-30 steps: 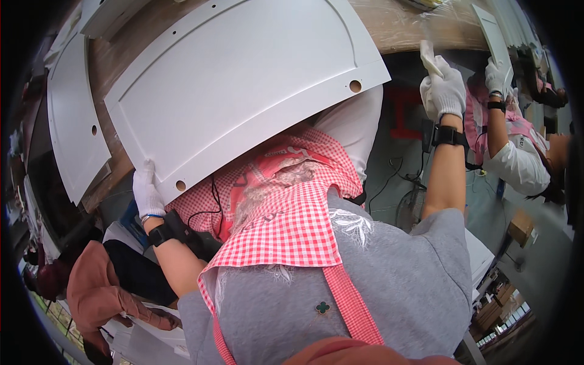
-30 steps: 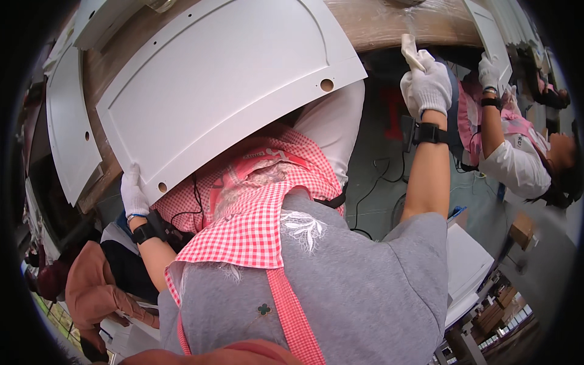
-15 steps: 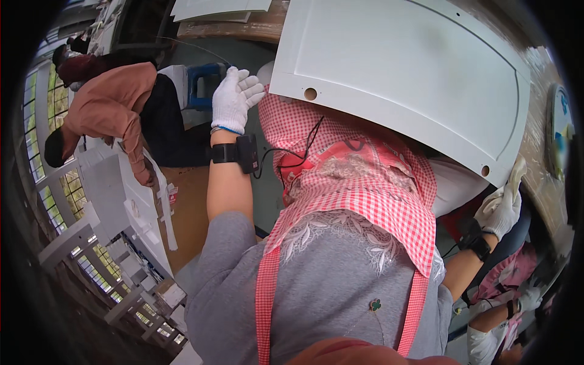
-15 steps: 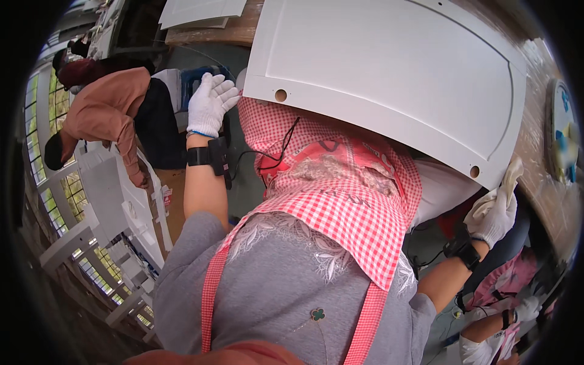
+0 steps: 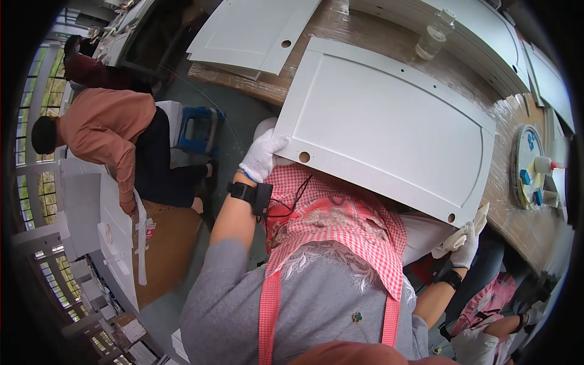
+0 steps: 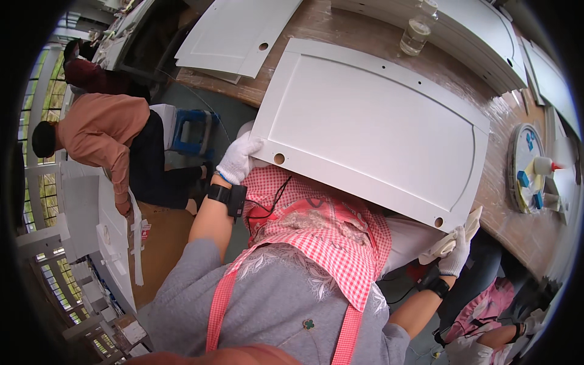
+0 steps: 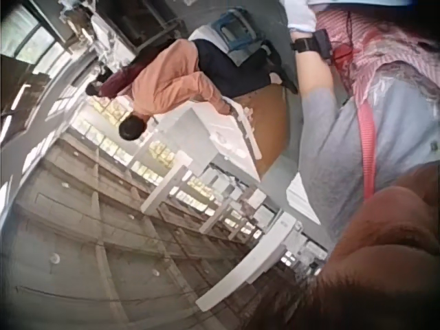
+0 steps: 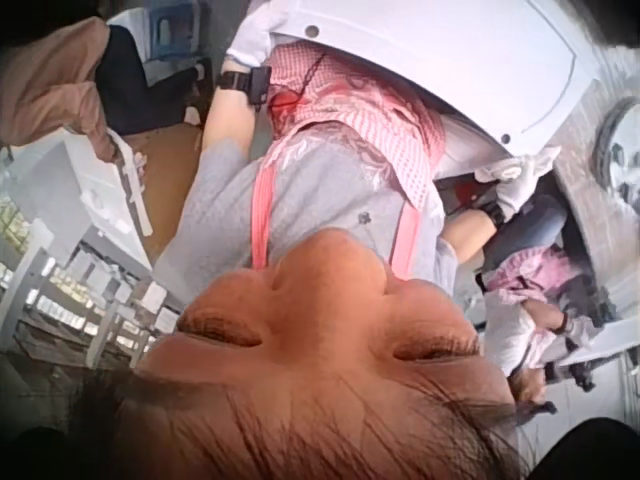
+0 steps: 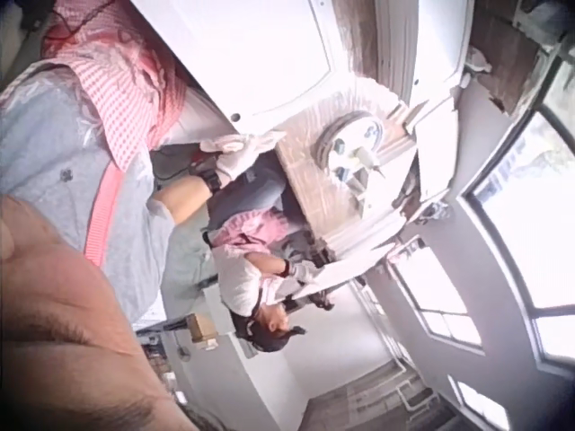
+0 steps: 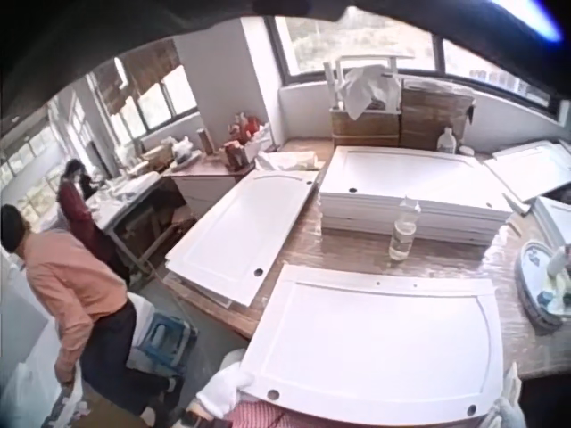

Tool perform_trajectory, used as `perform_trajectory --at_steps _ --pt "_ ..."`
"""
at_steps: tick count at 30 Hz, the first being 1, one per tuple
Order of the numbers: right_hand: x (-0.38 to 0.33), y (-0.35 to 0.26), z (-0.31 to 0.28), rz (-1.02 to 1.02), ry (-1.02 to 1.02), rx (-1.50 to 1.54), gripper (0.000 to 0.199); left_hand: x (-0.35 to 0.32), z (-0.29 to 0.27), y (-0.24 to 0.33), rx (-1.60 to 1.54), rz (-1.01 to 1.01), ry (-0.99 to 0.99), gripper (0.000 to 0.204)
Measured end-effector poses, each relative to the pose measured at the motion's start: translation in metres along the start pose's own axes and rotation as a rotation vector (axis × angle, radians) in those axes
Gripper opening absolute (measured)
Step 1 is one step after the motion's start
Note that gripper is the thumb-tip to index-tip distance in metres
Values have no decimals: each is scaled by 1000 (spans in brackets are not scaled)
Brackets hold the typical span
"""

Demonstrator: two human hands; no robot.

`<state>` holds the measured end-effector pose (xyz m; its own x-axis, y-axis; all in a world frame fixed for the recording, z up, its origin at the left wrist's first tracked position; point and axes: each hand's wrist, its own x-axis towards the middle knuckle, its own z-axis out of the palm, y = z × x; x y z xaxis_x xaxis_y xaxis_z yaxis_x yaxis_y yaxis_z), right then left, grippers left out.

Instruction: Sanding and cleaning white cabinet doors in a manufacturing setting.

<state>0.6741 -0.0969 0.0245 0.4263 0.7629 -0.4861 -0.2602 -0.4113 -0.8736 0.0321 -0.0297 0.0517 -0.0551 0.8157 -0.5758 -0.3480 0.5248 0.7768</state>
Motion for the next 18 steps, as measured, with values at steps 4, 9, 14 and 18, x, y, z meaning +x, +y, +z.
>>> perform_trajectory --at_steps 4,9,14,18 --pt "12 5 -11 40 -2 159 34 -18 6 7 -43 226 -202 63" --pt "18 14 -25 79 -134 295 29 -40 14 30 26 355 -175 60" --pt "-2 4 -24 -134 -152 105 22 -41 15 61 79 463 -209 57" --pt "-19 -31 -17 -115 -240 332 34 -29 31 83 70 523 -243 60"
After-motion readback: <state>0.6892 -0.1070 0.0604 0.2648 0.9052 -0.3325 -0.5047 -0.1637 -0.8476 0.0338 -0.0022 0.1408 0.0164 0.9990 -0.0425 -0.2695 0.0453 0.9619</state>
